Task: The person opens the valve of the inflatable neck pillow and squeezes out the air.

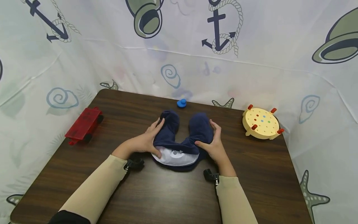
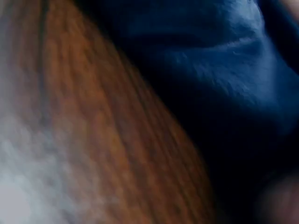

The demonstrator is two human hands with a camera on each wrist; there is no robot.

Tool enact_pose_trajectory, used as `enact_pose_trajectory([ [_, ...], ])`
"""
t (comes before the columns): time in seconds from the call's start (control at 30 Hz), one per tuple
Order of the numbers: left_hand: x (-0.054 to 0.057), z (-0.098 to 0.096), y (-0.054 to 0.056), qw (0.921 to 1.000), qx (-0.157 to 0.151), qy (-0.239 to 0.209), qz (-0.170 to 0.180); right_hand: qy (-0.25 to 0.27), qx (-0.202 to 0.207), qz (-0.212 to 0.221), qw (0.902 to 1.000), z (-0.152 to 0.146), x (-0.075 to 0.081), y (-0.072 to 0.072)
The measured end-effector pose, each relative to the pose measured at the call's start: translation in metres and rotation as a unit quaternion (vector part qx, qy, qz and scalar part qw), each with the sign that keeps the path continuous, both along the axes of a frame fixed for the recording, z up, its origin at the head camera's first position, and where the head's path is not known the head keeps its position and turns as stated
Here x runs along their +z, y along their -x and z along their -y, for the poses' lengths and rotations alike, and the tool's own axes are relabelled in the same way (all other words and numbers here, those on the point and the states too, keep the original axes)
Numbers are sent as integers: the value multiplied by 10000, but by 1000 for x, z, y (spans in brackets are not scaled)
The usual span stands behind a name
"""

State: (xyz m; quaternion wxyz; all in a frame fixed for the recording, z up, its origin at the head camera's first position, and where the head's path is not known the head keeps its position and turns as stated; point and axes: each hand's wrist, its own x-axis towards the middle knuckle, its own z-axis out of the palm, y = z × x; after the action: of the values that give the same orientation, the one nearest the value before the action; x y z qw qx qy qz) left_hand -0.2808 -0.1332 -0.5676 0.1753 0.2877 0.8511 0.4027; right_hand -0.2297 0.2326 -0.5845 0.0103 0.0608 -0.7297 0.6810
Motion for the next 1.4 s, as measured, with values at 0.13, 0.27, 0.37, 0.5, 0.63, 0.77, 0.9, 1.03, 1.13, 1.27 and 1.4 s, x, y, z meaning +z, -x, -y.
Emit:
enact_pose_trajectory([
  [0.13,-6,-7,-1,9984,317,328,-323,-611,388,183,9972,0,2,1],
  [0.27,-10,-11,-1,9953,765,70,-596,-529,665,-19,9964,-3,2,-1],
  [0.37,-13,-13,-2,9887,1001,174,-1105,133,1057,-125,9942,-6,0,-3],
  [0.5,-17,-16,-2,9851,913,-164,-1449,904,1635,144,9823,-7,-3,-4],
  [0.63,-18,-17,-1,9917,253,-721,-1035,623,1507,324,9861,-6,-3,-4],
  [0.77,-16,-13,-2,9942,104,-1023,-314,590,987,197,9932,-4,-1,-5],
  [0.9,-13,-11,-3,9918,274,-1233,187,736,395,-39,9965,0,0,-8],
  [1.03,-10,-9,-4,9839,350,-1636,620,832,17,-256,9962,5,-1,-8],
  [1.13,-9,-9,-3,9804,145,-1808,770,1003,153,-259,9945,6,-1,-8],
  [1.27,-9,-10,0,9816,-151,-1779,684,1208,711,-176,9900,4,-1,-5],
  [1.4,-8,-12,2,9878,-108,-1515,346,1153,1095,-211,9871,2,-3,-2],
])
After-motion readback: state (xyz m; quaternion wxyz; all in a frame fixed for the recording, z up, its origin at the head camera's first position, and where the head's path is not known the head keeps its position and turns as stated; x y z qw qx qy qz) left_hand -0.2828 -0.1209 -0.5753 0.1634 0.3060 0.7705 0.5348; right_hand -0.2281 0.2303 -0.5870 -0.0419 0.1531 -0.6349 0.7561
